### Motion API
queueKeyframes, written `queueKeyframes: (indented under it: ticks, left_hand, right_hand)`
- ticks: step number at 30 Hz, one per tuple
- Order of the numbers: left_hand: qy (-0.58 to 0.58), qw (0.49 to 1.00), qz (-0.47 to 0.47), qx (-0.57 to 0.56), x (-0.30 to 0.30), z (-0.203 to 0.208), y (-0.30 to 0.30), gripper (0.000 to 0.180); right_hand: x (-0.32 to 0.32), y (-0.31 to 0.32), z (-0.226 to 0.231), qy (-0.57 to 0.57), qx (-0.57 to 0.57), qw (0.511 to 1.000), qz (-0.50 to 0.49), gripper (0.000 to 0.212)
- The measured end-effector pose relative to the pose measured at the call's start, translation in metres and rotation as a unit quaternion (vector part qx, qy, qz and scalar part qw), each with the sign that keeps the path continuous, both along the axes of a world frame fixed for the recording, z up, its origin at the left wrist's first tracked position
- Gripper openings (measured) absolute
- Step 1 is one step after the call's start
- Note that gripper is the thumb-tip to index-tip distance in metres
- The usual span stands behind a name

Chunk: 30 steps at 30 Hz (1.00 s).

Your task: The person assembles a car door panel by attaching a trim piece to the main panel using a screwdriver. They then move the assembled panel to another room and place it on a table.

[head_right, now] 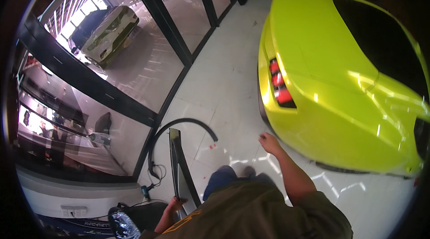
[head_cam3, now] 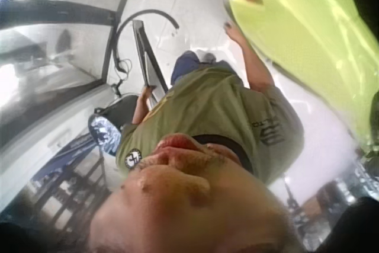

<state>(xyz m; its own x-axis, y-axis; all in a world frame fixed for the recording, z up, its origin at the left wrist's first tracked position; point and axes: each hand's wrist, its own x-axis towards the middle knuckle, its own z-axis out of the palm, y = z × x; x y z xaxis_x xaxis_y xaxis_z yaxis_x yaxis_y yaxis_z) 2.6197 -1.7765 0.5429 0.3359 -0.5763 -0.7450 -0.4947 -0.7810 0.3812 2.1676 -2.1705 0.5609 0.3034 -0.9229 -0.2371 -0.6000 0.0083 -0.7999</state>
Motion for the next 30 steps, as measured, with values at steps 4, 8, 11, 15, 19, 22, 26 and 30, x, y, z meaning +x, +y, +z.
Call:
queueKeyframes:
  ticks: [4,8,11,15,19,22,26,30]
  left_hand:
    - [0.021,0.997,-0.052,-0.052,0.035,0.015,-0.141,0.042]
    - [-0.034,0.996,-0.054,0.061,0.085,-0.081,-0.269,0.038]
    - [-0.011,0.988,-0.136,-0.066,0.123,-0.105,-0.360,0.039]
    - [-0.014,0.957,-0.283,-0.055,0.159,-0.095,-0.513,0.032]
    - [0.009,0.993,-0.116,-0.020,0.212,-0.058,-0.648,0.043]
    - [0.031,0.999,-0.041,-0.014,0.214,0.005,-0.773,0.042]
    - [-0.005,0.986,-0.166,-0.005,0.259,-0.052,-0.878,0.039]
    - [-0.021,0.991,-0.125,0.050,0.287,-0.050,-0.981,0.040]
  right_hand:
    - [0.128,-0.182,0.112,-0.071,-0.011,0.997,0.021,0.035]
    - [0.194,-0.347,0.136,-0.148,-0.023,0.989,0.011,0.031]
    - [0.222,-0.444,0.140,-0.108,0.012,0.994,-0.019,0.030]
    - [0.234,-0.569,0.181,-0.004,-0.024,1.000,0.008,0.032]
    - [0.257,-0.724,0.188,-0.127,-0.033,0.990,-0.059,0.033]
    - [0.276,-0.834,0.182,-0.162,-0.012,0.984,-0.070,0.033]
    - [0.334,-0.988,0.200,-0.156,-0.038,0.987,-0.008,0.034]
    - [0.396,-1.144,0.232,-0.153,-0.073,0.984,0.051,0.035]
